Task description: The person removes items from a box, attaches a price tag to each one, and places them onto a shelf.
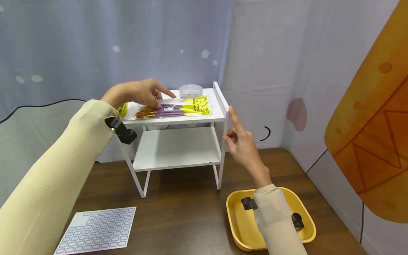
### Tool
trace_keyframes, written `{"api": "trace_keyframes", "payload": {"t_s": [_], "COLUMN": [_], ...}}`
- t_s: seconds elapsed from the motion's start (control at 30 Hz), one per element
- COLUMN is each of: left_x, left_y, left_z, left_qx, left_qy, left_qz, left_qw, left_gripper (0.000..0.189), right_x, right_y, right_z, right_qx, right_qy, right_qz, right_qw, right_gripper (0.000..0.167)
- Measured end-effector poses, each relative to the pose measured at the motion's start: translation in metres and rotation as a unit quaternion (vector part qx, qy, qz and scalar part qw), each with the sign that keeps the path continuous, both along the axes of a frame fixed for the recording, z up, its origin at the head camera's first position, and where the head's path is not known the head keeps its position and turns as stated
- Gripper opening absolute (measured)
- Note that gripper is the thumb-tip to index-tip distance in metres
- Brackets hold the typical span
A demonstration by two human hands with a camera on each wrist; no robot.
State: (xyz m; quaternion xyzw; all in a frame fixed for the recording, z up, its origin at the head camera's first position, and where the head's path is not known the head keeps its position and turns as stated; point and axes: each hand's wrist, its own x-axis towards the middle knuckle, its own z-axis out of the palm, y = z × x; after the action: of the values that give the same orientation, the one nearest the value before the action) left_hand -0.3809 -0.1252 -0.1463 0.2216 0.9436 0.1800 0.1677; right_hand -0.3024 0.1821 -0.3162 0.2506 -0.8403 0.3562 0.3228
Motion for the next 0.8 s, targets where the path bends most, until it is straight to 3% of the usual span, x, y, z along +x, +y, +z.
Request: {"api": "trace_keyframes", "payload": {"t_s": [0.4,0.8], "left_x": [0.0034,0.0048], "left_y": [-0.0017,0.0042], "left_z": [-0.0034,-0.005], "left_qx": [-0.017,-0.047], "left_qy": [0.04,0.068], "left_qz": [0.006,0.02], "left_qw": [0.999,0.9964], "left_gripper": [0.055,0.06], "right_x": [-0.0007,-0.002], "right_y": [-0.0003,0.0003], "right_z": [-0.0004,-0.0004], "right_qx": [-0.004,-0.002], "right_qy": [0.001,-0.001], "right_qz": [0.003,0.001], "right_qw": [1.0,1.0], "right_gripper": [0.093,0.093]}}
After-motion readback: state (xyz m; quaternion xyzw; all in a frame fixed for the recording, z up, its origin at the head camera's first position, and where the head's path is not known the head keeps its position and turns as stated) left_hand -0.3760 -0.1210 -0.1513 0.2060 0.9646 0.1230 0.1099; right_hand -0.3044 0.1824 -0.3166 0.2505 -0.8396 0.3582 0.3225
